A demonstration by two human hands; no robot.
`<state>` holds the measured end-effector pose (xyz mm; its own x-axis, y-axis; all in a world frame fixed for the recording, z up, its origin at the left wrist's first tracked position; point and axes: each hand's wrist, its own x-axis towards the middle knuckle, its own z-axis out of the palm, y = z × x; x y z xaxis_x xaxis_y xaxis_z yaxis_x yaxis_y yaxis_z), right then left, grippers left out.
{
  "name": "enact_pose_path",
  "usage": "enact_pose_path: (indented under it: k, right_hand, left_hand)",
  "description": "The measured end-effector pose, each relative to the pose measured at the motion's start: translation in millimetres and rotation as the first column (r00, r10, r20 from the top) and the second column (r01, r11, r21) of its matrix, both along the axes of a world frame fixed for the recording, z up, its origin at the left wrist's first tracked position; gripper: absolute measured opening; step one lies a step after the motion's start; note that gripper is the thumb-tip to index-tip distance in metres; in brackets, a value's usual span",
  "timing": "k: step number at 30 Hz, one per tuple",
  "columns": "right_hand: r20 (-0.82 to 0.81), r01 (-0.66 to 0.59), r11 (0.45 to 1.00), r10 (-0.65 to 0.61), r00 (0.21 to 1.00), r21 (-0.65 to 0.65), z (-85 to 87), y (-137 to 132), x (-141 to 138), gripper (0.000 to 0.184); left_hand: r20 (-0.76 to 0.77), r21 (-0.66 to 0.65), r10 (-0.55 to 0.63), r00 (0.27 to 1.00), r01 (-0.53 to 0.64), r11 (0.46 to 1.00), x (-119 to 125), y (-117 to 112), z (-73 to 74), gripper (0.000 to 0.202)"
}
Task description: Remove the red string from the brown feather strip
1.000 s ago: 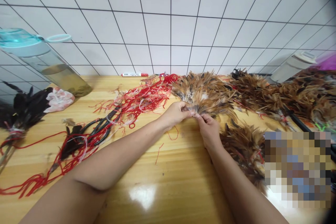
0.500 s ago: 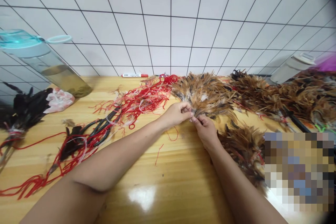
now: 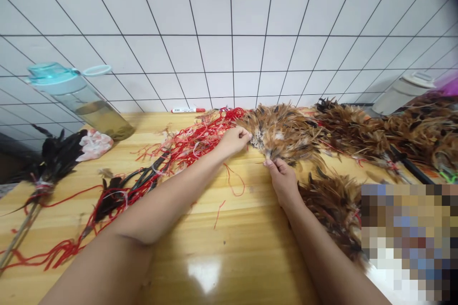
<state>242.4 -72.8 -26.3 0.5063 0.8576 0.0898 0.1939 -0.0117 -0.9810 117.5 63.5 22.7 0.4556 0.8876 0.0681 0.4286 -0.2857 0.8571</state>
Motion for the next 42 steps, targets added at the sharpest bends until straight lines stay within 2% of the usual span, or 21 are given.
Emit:
enact_pose_path:
  k: [2,4,7,10,13,15,17,21,24,28,31,32,37,42]
  right_hand:
    - [-0.062,0.01,1.0,-0.01,0.998,0.006,0.4,0,0,0.033]
    - [-0.095,0.011,1.0,-0.01,0.995,0.012,0.9,0,0,0.033]
    - [-0.108,0.01,1.0,-0.009,0.994,0.011,0.0,-1,0,0.034]
    - [-0.117,0.019,1.0,-0.016,0.993,0.02,-1.9,0,-1,0.035]
    - [-0.126,0.02,1.0,-0.018,0.992,0.019,-2.2,0,-2,0.035]
    - [-0.131,0.025,1.0,-0.022,0.991,0.018,-1.5,0,-2,0.036]
    - [-0.13,0.032,0.999,-0.029,0.991,0.021,-0.8,0,-2,0.036]
    - [-0.091,0.044,0.999,-0.044,0.995,0.001,-0.4,0,-2,0.035]
    - [-0.029,0.05,0.999,-0.05,0.998,-0.001,-0.5,0,-3,0.036]
    - [0.064,0.055,0.998,-0.055,0.996,0.005,-1.3,0,-3,0.04]
    - [0.082,0.052,0.999,-0.054,0.995,0.015,-1.9,0,-3,0.041]
    - [0.077,0.051,0.999,-0.052,0.996,0.019,-1.9,0,-3,0.04]
    - [0.044,0.011,1.0,-0.012,0.999,0.016,0.8,-1,-4,0.036]
    - [0.065,-0.003,1.0,0.002,0.998,0.021,3.1,0,-4,0.034]
  left_hand:
    - [-0.126,0.072,0.034,0.991,-0.025,0.997,9,9,2.7,0.027]
    - [-0.219,0.089,0.04,0.975,-0.021,0.996,19,15,2.9,0.034]
    - [-0.229,0.073,0.085,0.97,-0.07,0.995,33,16,-2.1,0.034]
    - [-0.159,0.063,0.122,0.98,-0.113,0.992,36,12,-8.9,0.025]
    - [-0.109,0.032,0.102,0.989,-0.099,0.995,25,7,-11.2,0.02]
    - [-0.034,-0.034,0.058,0.998,-0.059,0.998,11,2,-9.7,0.02]
    - [0.102,-0.147,0.016,0.995,-0.001,0.989,-4,-4,-6.7,0.02]
    - [0.261,-0.329,0.023,0.965,0.066,0.942,-26,-20,-1.6,0.019]
    - [0.355,-0.43,0.021,0.935,0.143,0.891,-30,-34,-0.8,0.023]
    - [0.465,-0.493,-0.023,0.885,0.28,0.823,-27,-48,-0.3,0.028]
    - [0.536,-0.529,-0.03,0.844,0.364,0.766,-24,-53,-0.2,0.031]
    - [0.544,-0.53,-0.03,0.838,0.372,0.762,-23,-53,-0.5,0.031]
    - [0.5,-0.462,-0.029,0.866,0.295,0.837,-20,-52,-4.7,0.026]
    - [0.446,-0.421,-0.066,0.892,0.275,0.865,-17,-57,-5.6,0.017]
